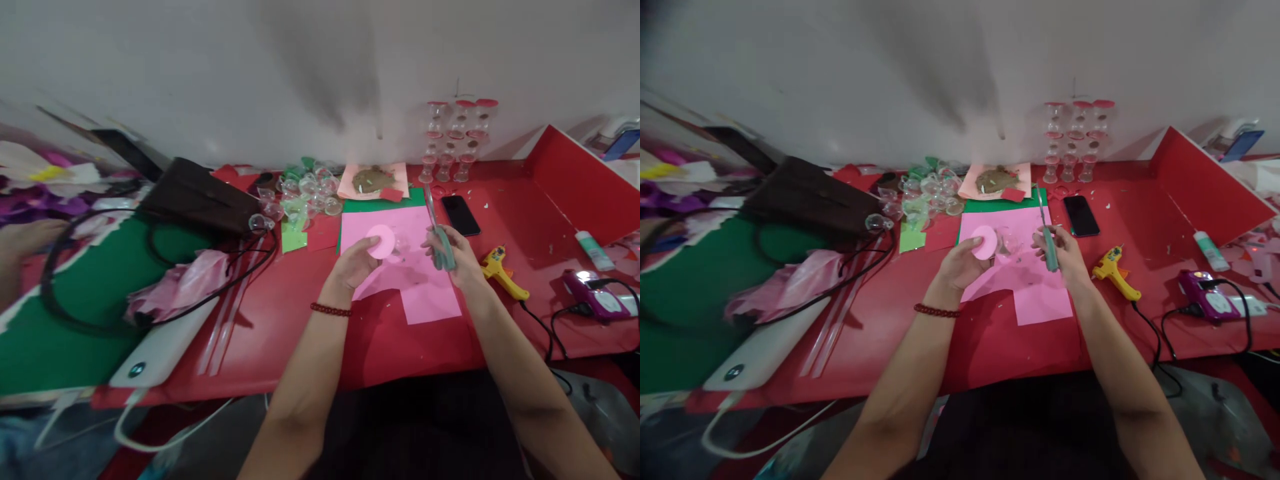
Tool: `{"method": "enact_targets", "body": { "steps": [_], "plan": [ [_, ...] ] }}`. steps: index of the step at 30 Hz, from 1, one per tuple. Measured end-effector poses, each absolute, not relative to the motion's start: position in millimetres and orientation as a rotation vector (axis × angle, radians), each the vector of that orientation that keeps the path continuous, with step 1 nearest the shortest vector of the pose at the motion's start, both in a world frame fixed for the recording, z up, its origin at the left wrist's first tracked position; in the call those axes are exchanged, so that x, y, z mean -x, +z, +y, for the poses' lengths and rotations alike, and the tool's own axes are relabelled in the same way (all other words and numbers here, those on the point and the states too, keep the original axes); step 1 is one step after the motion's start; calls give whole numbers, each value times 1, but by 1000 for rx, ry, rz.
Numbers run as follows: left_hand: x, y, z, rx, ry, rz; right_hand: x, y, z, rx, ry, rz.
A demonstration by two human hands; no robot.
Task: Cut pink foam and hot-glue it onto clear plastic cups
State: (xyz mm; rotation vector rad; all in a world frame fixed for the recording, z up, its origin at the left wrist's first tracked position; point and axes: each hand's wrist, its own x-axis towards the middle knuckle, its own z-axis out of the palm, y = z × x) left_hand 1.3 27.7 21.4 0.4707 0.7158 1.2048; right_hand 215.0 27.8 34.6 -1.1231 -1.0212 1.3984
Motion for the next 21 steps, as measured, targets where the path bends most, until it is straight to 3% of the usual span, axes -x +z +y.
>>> {"method": "enact_targets", "body": {
  "steps": [10, 21],
  "plan": [
    [-8, 20, 22, -711, 1057, 739, -200, 16, 26, 1175, 1532, -1061],
    [-24, 5, 23, -488, 1229, 755, -197, 3, 30, 1110, 1299, -862]
  ]
}}
